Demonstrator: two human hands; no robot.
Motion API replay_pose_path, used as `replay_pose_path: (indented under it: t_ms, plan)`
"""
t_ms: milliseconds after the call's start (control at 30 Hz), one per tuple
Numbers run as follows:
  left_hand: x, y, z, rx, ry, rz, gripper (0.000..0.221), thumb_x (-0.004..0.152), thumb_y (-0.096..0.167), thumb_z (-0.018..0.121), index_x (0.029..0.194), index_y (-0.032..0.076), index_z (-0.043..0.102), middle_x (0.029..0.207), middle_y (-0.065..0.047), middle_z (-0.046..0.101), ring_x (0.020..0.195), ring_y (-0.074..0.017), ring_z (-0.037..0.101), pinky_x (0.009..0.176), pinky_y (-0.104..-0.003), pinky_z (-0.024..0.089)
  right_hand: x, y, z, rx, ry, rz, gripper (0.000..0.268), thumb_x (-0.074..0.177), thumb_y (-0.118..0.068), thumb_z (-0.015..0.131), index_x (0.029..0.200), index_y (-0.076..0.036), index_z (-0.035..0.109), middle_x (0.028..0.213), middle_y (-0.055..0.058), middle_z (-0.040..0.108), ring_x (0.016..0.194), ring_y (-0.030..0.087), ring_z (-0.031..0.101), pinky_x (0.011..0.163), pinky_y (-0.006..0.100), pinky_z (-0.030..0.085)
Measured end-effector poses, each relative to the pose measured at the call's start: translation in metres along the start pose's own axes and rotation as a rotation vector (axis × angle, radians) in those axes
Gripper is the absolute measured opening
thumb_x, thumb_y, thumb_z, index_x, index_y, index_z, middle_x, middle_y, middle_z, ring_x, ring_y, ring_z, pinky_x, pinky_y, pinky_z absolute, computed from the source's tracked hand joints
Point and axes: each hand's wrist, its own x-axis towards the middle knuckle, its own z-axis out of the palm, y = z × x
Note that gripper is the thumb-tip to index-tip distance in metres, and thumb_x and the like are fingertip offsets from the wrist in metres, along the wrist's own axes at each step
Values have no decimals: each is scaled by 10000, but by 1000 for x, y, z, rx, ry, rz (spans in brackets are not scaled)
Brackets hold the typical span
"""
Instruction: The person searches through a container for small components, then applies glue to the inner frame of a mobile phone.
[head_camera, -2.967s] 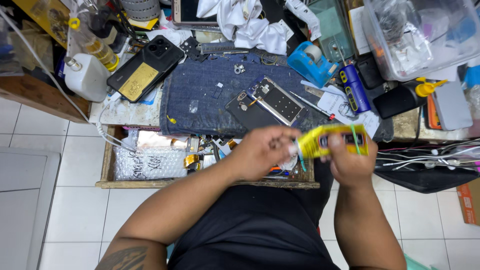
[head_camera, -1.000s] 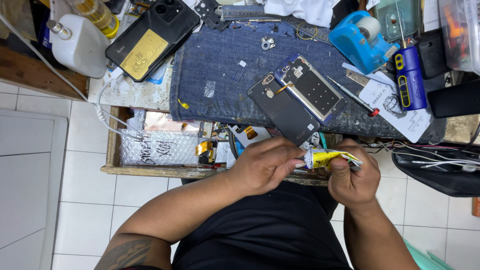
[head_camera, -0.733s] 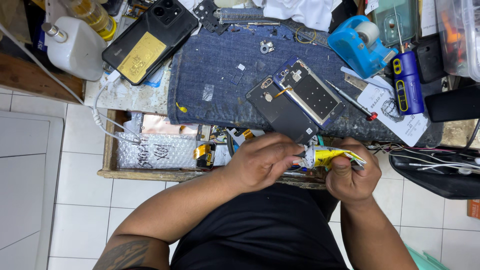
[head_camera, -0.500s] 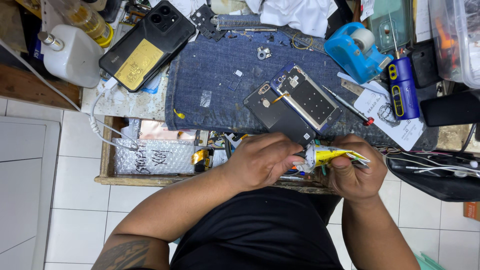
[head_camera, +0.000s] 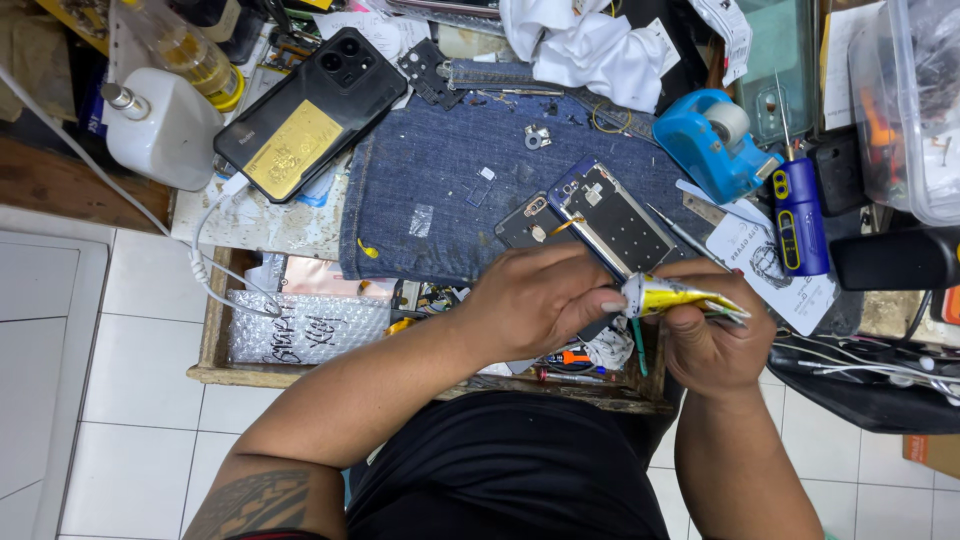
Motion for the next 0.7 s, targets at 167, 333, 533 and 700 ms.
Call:
replay_pose_path:
  t_ms: [167, 333, 533, 700]
  plan:
    - [3, -1, -4, -161, -6, -67, 351, 912, 313, 755, 1110, 37, 670, 993, -90, 645, 784, -250, 684, 675, -356, 559, 1, 3, -2, -117, 43, -1, 396, 1032, -341, 730, 1083, 38, 625, 976, 169, 720, 818, 160, 704, 750, 239, 569]
    - [-3, -4, -17, -15, 71, 202, 184, 1042, 186, 714, 1195, 86, 696, 1056, -51, 642, 898, -241, 699, 783, -352, 583, 2, 9, -6, -145, 14, 13, 377, 1045, -323, 748, 1033, 40, 644, 967, 163, 719, 826, 162, 683, 765, 238, 539]
    - [-13, -7, -12, -15, -38, -129, 271, 1042, 247, 636, 868, 40, 639, 821, -103, 604, 710, -273, 644, 642, -387, 517, 15, 2, 9, -310, -98, -162, 351, 1001, -323, 718, 1022, 21, 652, 941, 180, 733, 821, 239, 743, 712, 275, 576]
    - [-16, -15, -16, -450, -132, -590, 400, 1081, 332, 480, 829, 57, 624, 697, -56, 653, 644, -263, 660, 598, -353, 519, 30, 3, 24, -304, -145, -262, 351, 1016, -319, 706, 1037, 27, 653, 930, 183, 733, 856, 280, 767, 724, 311, 608]
